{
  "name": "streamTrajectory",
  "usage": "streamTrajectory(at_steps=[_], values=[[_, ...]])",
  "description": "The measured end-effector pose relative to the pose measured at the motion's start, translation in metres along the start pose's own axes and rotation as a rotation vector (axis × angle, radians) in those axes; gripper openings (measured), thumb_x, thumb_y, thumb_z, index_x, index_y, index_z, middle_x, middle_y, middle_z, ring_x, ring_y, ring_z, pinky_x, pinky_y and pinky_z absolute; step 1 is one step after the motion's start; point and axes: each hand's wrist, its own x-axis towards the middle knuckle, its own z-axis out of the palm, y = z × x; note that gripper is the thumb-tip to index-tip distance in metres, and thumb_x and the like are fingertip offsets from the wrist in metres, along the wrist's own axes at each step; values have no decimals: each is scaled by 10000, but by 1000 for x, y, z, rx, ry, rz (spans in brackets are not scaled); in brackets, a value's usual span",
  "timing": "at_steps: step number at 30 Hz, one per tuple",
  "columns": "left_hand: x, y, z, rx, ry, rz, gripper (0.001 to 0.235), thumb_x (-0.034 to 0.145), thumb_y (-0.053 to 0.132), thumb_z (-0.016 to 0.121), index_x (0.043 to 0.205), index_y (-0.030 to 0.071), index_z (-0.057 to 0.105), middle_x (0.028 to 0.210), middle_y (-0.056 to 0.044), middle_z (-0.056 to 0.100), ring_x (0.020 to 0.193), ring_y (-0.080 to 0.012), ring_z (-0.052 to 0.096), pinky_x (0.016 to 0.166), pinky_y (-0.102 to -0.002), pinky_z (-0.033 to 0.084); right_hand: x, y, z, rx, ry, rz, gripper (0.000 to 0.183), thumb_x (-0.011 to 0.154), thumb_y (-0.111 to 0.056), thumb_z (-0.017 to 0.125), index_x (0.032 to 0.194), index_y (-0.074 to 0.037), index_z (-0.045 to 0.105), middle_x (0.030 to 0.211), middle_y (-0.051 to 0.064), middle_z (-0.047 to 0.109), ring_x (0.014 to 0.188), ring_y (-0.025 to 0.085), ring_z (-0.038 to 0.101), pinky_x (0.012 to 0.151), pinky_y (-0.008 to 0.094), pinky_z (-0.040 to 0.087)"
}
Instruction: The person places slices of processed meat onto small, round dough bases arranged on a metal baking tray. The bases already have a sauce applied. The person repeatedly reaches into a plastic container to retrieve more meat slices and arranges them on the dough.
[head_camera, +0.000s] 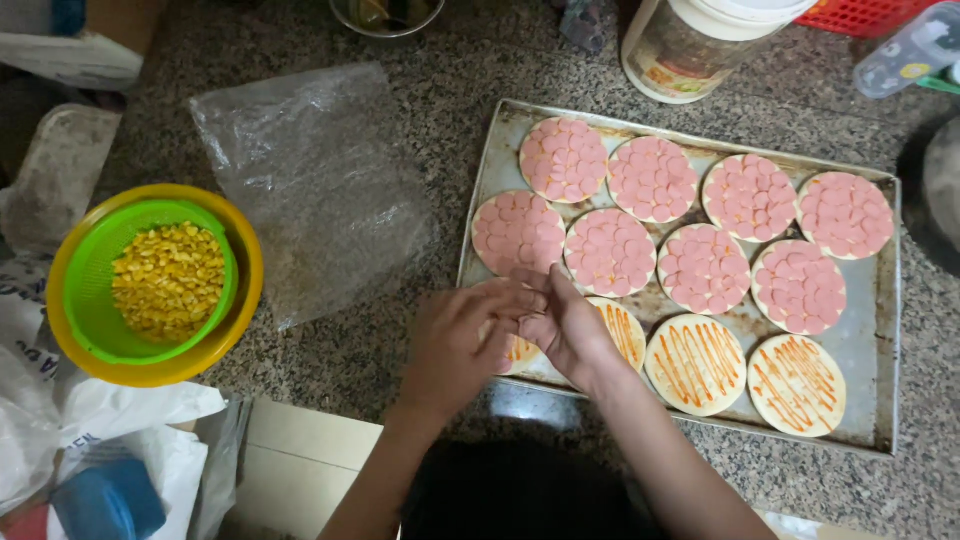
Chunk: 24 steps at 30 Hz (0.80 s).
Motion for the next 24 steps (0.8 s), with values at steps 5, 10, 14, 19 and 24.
streamTrajectory(at_steps=[5, 10, 14, 19, 24], values=[[-9, -7, 28, 209, -37, 337, 300, 1048, 319, 935, 1281, 156, 838, 1337, -103, 738, 1357, -372, 725, 1171, -588, 541, 22, 20, -40, 73, -105, -14, 805, 1300, -642, 379, 1715, -5, 643, 1323, 175, 896, 1022, 298, 919, 831, 415, 745], [-10, -1, 27, 220, -16, 396, 136, 1132, 285, 844, 1213, 175, 835, 1250, -63, 754, 1281, -317, 747, 1177, -551, 542, 19, 24, -50, 90, -140, -9, 781, 1296, -640, 411, 1731, -45, 668, 1370, 147, 912, 1134, 278, 918, 916, 410, 760], [-5, 9, 12, -27, -69, 63, 128, 1168, 205, 822, 1185, 113, 910, 1199, -114, 821, 1194, -396, 798, 1102, -554, 634, -25, 3, -22, -4, -139, 31, 656, 1285, -504, 498, 1649, 2, 703, 1315, 197, 907, 1112, 332, 921, 990, 506, 760], [-1, 11, 14, -111, -14, -171, 224, 1099, 192, 893, 1271, 51, 917, 1224, -178, 870, 1080, -424, 851, 933, -498, 718, -51, -3, -12, -78, -88, -17, 543, 1246, -305, 658, 1574, 124, 708, 1185, 212, 911, 1037, 348, 934, 1014, 578, 763], [-8, 3, 18, 98, 44, 81, 172, 1142, 205, 869, 1290, 131, 916, 1231, -110, 826, 1216, -383, 821, 1009, -507, 664, -58, -14, -8, -67, -10, 19, 490, 1255, -316, 651, 1489, 102, 756, 1164, 234, 910, 1061, 379, 934, 986, 586, 770]])
